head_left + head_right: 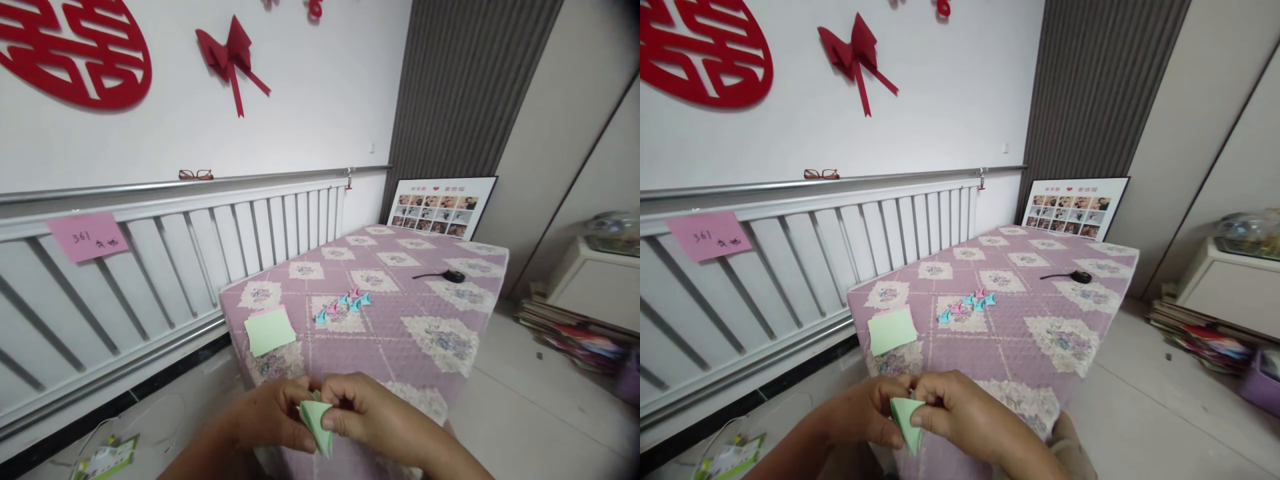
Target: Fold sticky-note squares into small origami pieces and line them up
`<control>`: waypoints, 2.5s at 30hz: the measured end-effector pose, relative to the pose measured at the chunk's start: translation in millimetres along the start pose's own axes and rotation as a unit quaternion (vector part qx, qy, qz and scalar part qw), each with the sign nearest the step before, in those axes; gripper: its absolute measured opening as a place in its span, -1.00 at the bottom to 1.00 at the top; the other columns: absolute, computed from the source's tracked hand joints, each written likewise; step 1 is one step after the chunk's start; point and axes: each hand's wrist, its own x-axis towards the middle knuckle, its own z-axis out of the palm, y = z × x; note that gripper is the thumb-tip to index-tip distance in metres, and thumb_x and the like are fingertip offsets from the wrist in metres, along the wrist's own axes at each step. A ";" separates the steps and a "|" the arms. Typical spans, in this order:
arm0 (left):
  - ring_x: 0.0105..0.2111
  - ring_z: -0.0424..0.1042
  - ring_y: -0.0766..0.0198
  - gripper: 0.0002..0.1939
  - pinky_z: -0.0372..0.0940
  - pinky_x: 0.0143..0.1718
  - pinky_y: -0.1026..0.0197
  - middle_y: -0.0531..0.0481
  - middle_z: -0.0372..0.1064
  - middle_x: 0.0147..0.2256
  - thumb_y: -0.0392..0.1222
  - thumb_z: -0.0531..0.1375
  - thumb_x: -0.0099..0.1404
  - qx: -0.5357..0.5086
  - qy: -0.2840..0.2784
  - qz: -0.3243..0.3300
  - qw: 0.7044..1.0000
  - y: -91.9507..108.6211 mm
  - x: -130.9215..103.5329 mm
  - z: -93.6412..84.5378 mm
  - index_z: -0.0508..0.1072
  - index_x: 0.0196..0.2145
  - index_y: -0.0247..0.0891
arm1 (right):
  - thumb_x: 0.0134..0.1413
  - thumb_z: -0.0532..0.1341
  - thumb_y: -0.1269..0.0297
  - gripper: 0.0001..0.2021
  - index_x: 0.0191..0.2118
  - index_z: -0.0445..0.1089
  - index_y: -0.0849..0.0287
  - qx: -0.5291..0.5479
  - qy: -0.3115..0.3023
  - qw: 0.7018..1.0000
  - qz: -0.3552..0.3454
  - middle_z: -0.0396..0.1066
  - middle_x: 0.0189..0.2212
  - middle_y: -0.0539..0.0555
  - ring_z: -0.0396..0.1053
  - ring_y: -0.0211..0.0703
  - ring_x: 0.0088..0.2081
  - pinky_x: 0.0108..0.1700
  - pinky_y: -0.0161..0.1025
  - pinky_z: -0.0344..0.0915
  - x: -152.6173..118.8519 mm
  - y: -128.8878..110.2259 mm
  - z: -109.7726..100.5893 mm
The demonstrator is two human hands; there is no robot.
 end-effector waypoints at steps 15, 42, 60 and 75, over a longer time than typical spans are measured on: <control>-0.39 0.13 0.33 -0.63 0.08 -0.35 0.29 0.07 0.16 -0.34 0.08 0.32 0.05 -0.014 0.027 -0.029 0.999 -21.7 -1.1 19.3 0.42 -0.32 -0.25 | 0.08 0.19 0.21 -0.80 -0.46 0.24 0.18 0.075 0.017 0.997 0.015 0.17 -0.53 -0.11 0.10 -0.35 -0.47 -0.43 -0.40 0.05 -5.7 26.7 9.5; -0.47 0.25 0.40 -0.60 0.14 -0.40 0.29 0.03 0.32 -0.36 -0.09 0.39 0.02 -0.314 0.328 -0.002 0.891 -51.8 14.8 42.3 0.42 -0.20 -0.28 | 0.18 0.11 0.16 -0.79 -0.44 0.25 0.11 0.083 0.172 0.981 0.008 0.31 -0.55 -0.07 0.24 -0.25 -0.46 -0.36 -0.31 0.15 14.3 53.7 30.0; -0.39 0.23 0.32 -0.84 0.15 -0.33 0.28 0.08 0.33 -0.42 -0.23 0.22 0.14 -0.098 0.402 -0.006 0.910 -59.1 8.6 46.9 0.41 -0.29 -0.29 | 0.03 0.21 0.15 -0.83 -0.42 0.24 0.10 0.118 0.281 0.952 0.035 0.22 -0.51 -0.08 0.21 -0.25 -0.44 -0.38 -0.31 0.17 14.5 49.1 45.3; -0.40 0.24 0.32 -0.82 0.14 -0.33 0.29 0.08 0.33 -0.41 -0.23 0.19 0.14 -0.082 0.368 -0.010 0.926 -53.5 6.7 48.5 0.40 -0.26 -0.28 | -0.04 0.25 0.00 -0.69 -0.50 0.33 0.17 0.220 0.275 0.933 0.070 0.21 -0.59 -0.10 0.13 -0.31 -0.51 -0.45 -0.35 0.10 25.6 37.8 37.8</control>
